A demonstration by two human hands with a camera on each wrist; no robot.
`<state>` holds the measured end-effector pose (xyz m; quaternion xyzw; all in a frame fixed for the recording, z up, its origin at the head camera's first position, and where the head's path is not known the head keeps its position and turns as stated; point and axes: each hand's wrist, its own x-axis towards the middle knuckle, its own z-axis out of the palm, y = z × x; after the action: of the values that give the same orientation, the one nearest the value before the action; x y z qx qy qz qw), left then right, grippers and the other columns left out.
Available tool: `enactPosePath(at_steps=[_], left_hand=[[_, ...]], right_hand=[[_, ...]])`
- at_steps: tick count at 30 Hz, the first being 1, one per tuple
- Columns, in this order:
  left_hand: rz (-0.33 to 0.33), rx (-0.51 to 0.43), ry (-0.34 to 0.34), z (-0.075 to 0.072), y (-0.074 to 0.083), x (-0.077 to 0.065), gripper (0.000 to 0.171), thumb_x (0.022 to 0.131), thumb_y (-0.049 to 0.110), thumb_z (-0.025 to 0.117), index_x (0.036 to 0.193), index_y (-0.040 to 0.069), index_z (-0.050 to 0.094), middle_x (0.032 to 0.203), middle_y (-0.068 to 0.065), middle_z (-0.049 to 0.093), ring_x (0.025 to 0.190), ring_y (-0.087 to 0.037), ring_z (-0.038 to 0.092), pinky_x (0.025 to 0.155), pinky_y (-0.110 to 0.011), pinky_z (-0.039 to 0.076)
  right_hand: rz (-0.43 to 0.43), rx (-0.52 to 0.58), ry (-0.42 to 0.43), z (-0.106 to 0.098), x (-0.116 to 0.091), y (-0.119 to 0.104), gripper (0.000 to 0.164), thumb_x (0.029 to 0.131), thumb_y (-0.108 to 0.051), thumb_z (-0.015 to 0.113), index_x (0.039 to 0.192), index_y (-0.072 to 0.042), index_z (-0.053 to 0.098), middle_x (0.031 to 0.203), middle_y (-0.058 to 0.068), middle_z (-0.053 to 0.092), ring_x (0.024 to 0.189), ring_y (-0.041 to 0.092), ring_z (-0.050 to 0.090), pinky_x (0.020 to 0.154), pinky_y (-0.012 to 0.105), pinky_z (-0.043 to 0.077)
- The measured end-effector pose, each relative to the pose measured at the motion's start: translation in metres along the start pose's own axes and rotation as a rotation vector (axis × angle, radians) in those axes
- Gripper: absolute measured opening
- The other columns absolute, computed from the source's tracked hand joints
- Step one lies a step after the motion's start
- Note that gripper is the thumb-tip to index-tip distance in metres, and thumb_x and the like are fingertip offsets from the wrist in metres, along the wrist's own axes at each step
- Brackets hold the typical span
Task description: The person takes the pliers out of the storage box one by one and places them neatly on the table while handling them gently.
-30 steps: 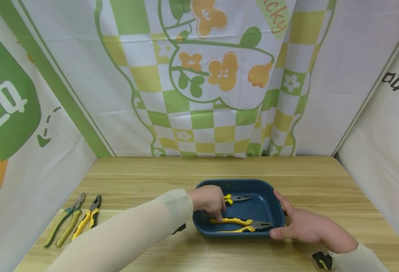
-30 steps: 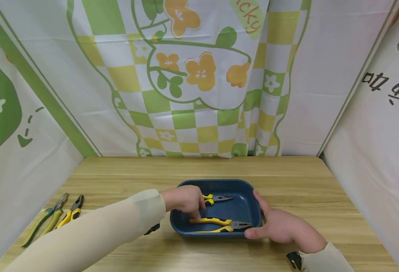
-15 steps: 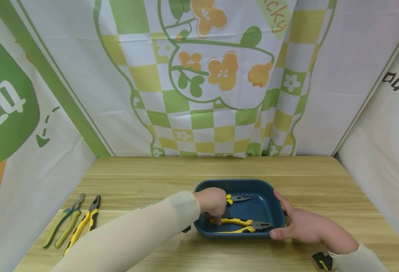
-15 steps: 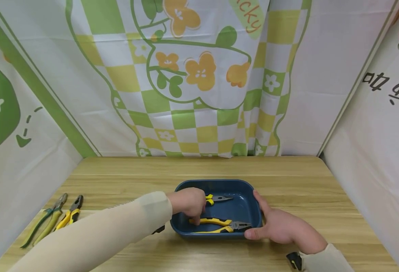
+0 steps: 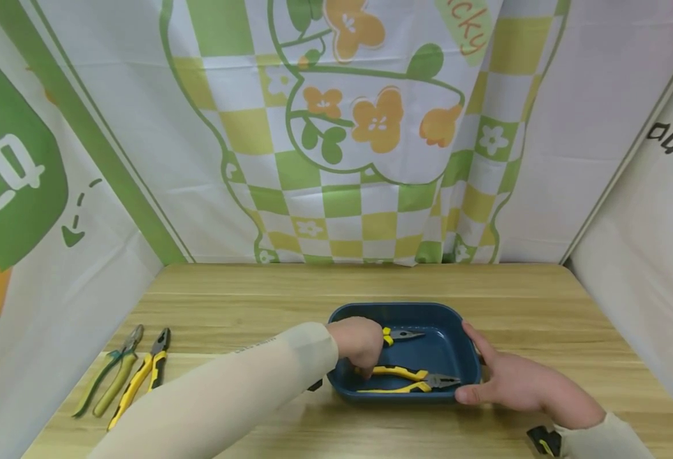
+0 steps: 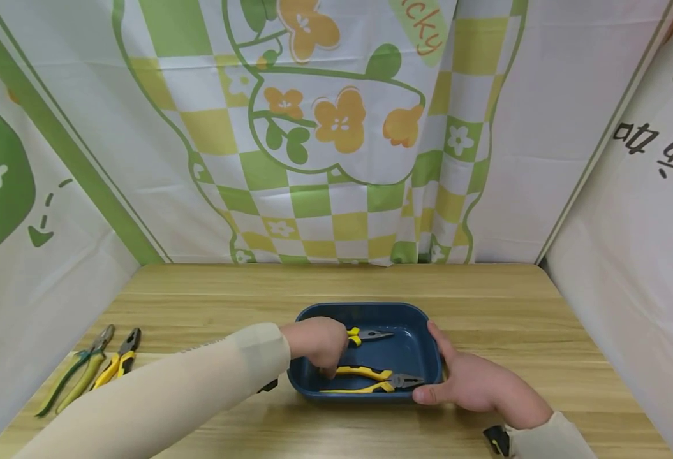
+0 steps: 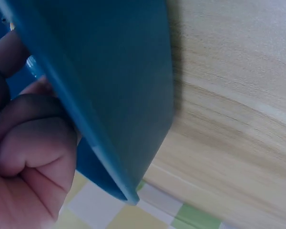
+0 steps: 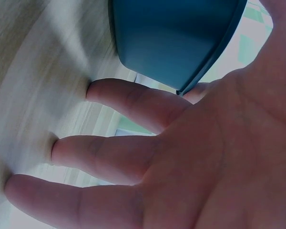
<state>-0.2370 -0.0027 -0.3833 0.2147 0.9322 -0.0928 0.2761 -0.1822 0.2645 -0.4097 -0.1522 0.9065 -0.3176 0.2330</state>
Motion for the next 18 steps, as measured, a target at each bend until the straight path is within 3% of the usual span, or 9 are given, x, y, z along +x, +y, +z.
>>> enactPosePath(at_steps=[4,11,16,18], left_hand=[[0.029,0.033,-0.020,-0.0014,-0.0010,0.0004,0.020,0.084,0.027,0.082,0.076,0.012,0.072,0.078,0.001,0.061,0.066,-0.014,0.054,0.064,-0.027,0.047],[0.022,0.016,-0.004,-0.0030,-0.0018,0.0003,0.022,0.087,0.027,0.080,0.074,0.011,0.073,0.078,0.001,0.061,0.066,-0.014,0.056,0.065,-0.028,0.048],[0.087,0.091,0.010,-0.0064,-0.0028,-0.0010,0.025,0.090,0.028,0.077,0.072,0.010,0.076,0.068,0.003,0.063,0.060,-0.012,0.054,0.064,-0.026,0.048],[0.119,0.105,0.009,-0.0080,-0.0041,-0.0013,0.019,0.091,0.028,0.076,0.080,0.013,0.078,0.070,0.005,0.063,0.061,-0.011,0.055,0.066,-0.025,0.049]], right_hand=[[0.000,0.002,-0.001,-0.0003,-0.0003,-0.0003,0.121,0.084,-0.047,0.078,0.158,-0.007,-0.010,0.146,0.040,0.033,0.111,0.036,0.060,0.096,0.058,0.042],[-0.004,-0.006,0.002,-0.0006,-0.0003,-0.0012,0.122,0.084,-0.047,0.077,0.158,-0.007,-0.010,0.147,0.040,0.032,0.109,0.034,0.061,0.095,0.058,0.042],[-0.010,-0.009,0.001,-0.0001,-0.0003,-0.0010,0.122,0.084,-0.048,0.077,0.158,-0.006,-0.010,0.147,0.041,0.031,0.106,0.032,0.062,0.095,0.058,0.043],[-0.011,-0.009,0.004,0.0002,-0.0004,-0.0010,0.122,0.084,-0.047,0.078,0.158,-0.005,-0.010,0.145,0.041,0.033,0.106,0.033,0.062,0.096,0.058,0.043]])
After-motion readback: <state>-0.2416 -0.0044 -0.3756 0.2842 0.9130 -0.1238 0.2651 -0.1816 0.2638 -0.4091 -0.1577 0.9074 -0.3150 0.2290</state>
